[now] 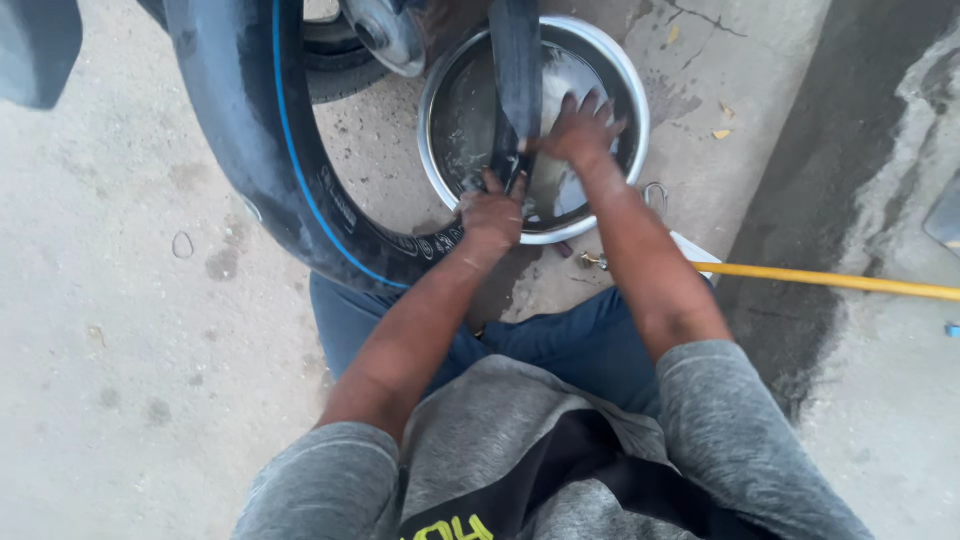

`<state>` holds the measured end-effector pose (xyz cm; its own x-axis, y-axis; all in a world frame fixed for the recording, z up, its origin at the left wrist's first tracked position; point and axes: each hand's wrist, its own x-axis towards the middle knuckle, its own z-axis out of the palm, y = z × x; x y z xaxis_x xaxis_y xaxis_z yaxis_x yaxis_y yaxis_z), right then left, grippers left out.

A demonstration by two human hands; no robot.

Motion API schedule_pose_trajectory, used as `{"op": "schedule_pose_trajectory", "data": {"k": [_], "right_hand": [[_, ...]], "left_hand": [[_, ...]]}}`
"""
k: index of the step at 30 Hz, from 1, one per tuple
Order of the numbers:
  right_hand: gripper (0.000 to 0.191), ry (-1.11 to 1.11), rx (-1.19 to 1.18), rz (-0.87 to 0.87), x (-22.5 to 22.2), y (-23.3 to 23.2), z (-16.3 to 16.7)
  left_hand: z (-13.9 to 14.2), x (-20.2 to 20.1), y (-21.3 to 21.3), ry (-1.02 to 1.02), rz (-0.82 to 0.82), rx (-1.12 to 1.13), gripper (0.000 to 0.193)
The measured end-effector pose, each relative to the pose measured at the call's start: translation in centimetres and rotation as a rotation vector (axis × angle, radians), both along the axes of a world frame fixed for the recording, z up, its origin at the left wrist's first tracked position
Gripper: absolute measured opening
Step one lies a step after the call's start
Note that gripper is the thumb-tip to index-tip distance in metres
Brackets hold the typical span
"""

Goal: The person removes a motorcycle tire from the wheel, places a metal bowl of water on the ground, and submerges the tire to check for air leaks by observing bubbles. The person then removes the tire from the water and reattaches it to the motorcycle wheel.

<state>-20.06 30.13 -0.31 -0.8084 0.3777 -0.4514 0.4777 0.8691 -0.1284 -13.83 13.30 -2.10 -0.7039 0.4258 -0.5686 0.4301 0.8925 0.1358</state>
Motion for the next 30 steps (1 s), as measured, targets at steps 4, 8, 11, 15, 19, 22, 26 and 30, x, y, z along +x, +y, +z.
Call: {"op": "schedule_pose_trajectory", "data": {"k": [4, 8, 11, 15, 19, 22, 26, 30], "right_hand": [[0.138, 0.223, -0.042, -0.123, -4.9, 2.4, 0.3], [0.143, 0.103, -0.061, -0.090, -8.6, 2.6, 0.8], [0.140, 0.025, -0.021, -0.034, -10.0, 2.6, 0.6], [0.133, -0.071, 0.019, -0.005, -10.9, 2.8, 0.4], [0.138, -0.014, 0.111, 0.040, -12.1, 1.6, -0.4], [0.140, 0.069, 0.165, 0.070, -13.2, 0.7, -1.2], [0.137, 0.143, 0.175, 0.107, -13.7, 0.1, -2.0], [0.132, 0.201, 0.188, 0.120, -13.5, -0.1, -2.4]], "left_hand": [[0.3, -0.8, 0.9, -0.008, -0.041, -0.052, 0.067], [0.2, -1.5, 1.7, -0.059, -0.050, -0.084, 0.075], [-0.3, -2.2, 2.3, -0.090, -0.042, -0.090, 0.074], [-1.6, -2.9, 3.1, -0.109, -0.072, -0.103, 0.077], [-3.0, -3.8, 3.5, -0.100, -0.070, -0.090, 0.071], [-4.0, -4.3, 3.6, -0.071, -0.059, -0.058, 0.057], [-5.5, -4.9, 3.6, -0.076, -0.032, -0.039, 0.050], [-6.7, -5.2, 4.4, -0.007, 0.038, -0.023, 0.058]]}}
